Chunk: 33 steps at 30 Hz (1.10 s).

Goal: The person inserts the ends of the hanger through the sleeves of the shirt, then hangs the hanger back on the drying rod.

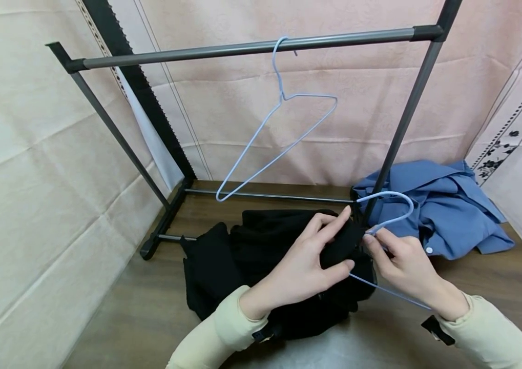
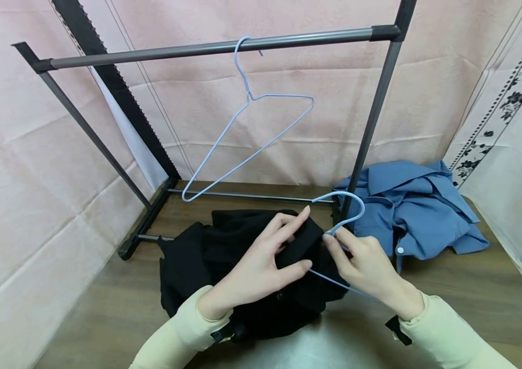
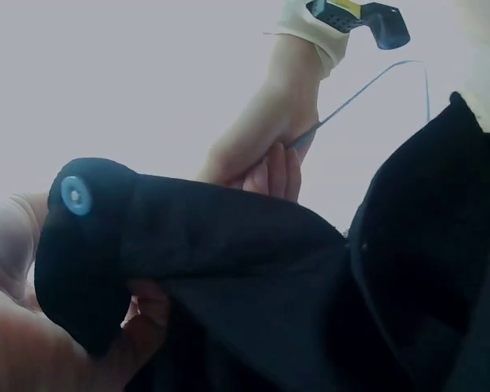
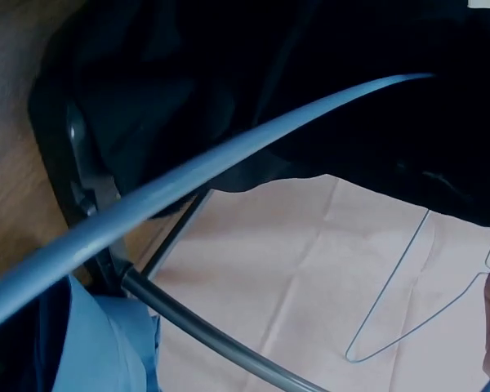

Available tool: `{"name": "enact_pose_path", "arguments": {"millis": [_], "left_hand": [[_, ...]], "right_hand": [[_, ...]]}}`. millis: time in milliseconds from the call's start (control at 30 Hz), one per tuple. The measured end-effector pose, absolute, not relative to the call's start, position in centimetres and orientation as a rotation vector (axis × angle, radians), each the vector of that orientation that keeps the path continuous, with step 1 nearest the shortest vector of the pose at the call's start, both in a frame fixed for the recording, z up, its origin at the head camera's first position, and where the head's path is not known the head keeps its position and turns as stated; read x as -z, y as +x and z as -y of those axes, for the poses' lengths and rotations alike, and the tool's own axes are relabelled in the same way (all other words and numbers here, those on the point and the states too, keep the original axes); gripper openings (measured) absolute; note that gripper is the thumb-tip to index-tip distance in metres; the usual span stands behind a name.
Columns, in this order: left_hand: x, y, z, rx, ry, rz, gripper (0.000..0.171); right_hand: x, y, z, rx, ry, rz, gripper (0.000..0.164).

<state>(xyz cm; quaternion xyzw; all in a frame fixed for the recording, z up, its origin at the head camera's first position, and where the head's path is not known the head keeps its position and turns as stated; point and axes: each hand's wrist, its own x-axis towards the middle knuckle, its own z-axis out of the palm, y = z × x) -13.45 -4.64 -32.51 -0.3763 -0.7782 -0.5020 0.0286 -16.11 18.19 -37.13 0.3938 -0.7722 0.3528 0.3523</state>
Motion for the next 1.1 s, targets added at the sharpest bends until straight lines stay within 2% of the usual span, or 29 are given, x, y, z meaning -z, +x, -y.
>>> {"name": "enact_pose_path", "arguments": {"millis": [233, 533, 833, 1100], "left_hand": [[32.3, -12.8, 3.7, 1.413, -1.169, 2.450, 0.083], [32.9, -12.7, 4.5, 1.321, -1.232, 2.383, 0.067], [33.2, -13.4, 7.0, 1.139, -1.150, 2.188, 0.053], [32.5, -14.5, 9.6, 0.872, -1.057, 1.849, 0.038]], "right_hand": [[37.6, -16.2, -18.2, -0.892, 0.900, 1.956, 0.046], [37.5, -16.4, -18.1, -0.937, 0.855, 1.908, 0.048], [37.3, -16.0, -17.8, -1.067, 0.901, 1.868, 0.032], [37.2, -15.9, -18.1, -1.176, 0.980, 1.795, 0.028]]}}
